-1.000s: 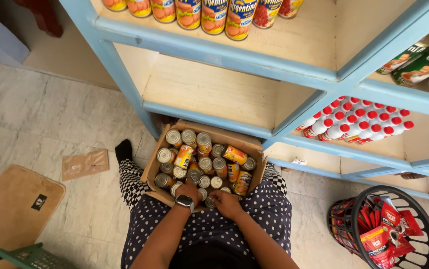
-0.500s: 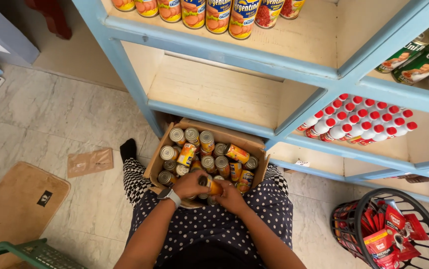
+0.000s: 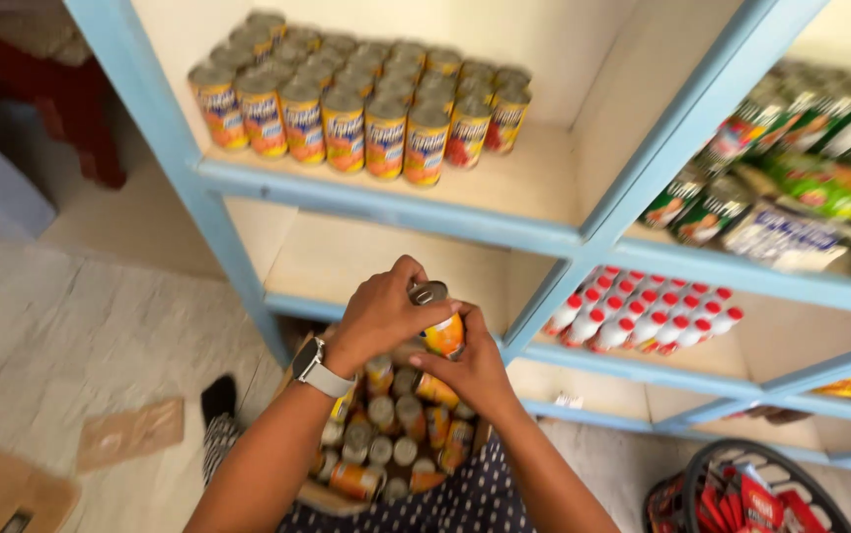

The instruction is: Organizing and stocking canned goods from a cardboard box onto a store shelf.

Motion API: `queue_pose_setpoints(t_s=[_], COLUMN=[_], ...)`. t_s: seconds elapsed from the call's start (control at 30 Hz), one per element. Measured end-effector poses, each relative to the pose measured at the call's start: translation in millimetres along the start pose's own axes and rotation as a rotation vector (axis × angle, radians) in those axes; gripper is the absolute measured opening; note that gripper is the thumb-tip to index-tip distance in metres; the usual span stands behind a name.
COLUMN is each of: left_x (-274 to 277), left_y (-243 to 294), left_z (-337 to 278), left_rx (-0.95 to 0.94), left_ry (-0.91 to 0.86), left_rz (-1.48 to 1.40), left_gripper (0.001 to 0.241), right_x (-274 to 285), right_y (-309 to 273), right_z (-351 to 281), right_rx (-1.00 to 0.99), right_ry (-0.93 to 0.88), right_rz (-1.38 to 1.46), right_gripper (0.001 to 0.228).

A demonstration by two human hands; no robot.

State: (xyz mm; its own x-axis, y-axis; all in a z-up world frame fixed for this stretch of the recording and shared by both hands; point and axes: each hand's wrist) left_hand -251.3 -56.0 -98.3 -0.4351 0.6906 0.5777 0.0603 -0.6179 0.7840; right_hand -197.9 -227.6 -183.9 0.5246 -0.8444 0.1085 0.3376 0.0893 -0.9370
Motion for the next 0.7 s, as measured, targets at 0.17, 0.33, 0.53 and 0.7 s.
queue_pose_setpoints(t_s=[0.17, 0.33, 0.53, 0.7], left_x=[36.5, 41.8, 13.0, -31.8], left_y=[76.2, 79.7, 100.1, 79.6], left_z=[34.2, 81.5, 115.1, 154.8], left_rx=[-0.186, -0.808, -0.717, -0.575], left_ry=[0.045, -0.104, 0.208, 0.366], left_rz=[0.055, -0.242, 0.085, 0.140], left_gripper=[0.067, 0.066, 0.067, 0.050], right_x=[28.0, 70.5, 79.9, 77.0], right_y=[-45.0, -54.4, -47.1, -29.6], right_z=[68.1, 123.9, 180.4, 200.2], right_rx=[0.126, 0.289, 0.398, 0.416], right_ry=[0.218, 0.110, 0.264, 0.379], right_rz=[-0.009, -0.070, -0.400, -0.397], right_gripper=[0.070, 0.061, 0.073, 0.077])
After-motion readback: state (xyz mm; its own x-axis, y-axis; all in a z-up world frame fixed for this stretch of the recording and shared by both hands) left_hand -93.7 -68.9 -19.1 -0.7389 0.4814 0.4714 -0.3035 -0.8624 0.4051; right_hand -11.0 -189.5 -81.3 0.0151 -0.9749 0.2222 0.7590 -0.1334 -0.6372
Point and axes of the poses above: each hand's wrist, its own z-axis towards the middle knuckle, its own x-axis out of the back of the hand, y = z × x, and after that the axes turned 9 degrees about y, right-handed
